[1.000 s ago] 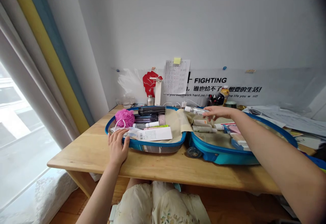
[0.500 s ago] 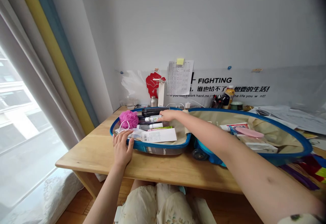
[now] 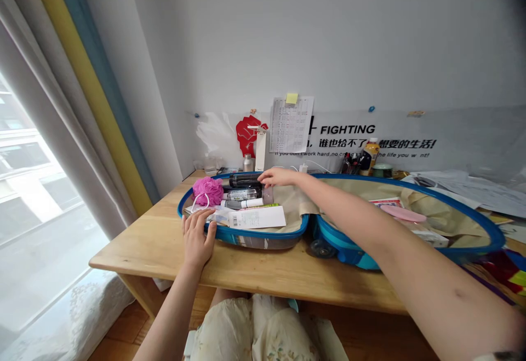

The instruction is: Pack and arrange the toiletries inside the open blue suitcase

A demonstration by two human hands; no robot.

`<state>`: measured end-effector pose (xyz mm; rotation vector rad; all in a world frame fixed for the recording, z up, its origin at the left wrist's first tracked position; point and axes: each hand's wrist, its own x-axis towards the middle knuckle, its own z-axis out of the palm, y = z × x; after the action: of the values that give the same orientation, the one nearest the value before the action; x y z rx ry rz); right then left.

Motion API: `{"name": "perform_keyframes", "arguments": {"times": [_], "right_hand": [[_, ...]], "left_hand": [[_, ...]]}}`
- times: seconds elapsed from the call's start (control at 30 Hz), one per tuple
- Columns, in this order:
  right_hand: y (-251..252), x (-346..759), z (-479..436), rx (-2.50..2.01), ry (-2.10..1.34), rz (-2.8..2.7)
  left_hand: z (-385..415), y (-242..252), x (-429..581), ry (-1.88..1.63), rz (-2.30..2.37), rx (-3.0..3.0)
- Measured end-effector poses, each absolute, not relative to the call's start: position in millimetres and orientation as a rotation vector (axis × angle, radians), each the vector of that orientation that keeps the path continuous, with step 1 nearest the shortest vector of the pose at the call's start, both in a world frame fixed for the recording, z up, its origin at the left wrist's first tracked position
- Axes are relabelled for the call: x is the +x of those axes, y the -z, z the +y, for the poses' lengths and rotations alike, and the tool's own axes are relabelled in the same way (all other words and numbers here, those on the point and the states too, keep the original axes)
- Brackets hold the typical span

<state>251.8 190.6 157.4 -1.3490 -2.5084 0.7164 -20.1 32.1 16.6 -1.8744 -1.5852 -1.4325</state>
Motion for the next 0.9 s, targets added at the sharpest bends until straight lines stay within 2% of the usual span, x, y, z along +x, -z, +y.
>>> {"name": "perform_keyframes", "arguments": {"times": [0.2, 0.4, 0.57, 0.9], "right_hand": [[-180, 367, 180, -1.587, -0.713, -2.369], [-139, 448, 159, -1.986, -0.518, -2.412], [-113, 462, 162, -2.125, -0.532, -2.512], [-107, 451, 173, -2.226, -0.569, -2.608]], "left_hand": [[32, -16, -19, 1.433, -1.597, -1.866], [33, -16, -19, 1.442, -1.612, -1.861], [33, -16, -19, 1.444, -1.634, -1.866], [33, -15, -19, 1.434, -1.622, -1.86]]}}
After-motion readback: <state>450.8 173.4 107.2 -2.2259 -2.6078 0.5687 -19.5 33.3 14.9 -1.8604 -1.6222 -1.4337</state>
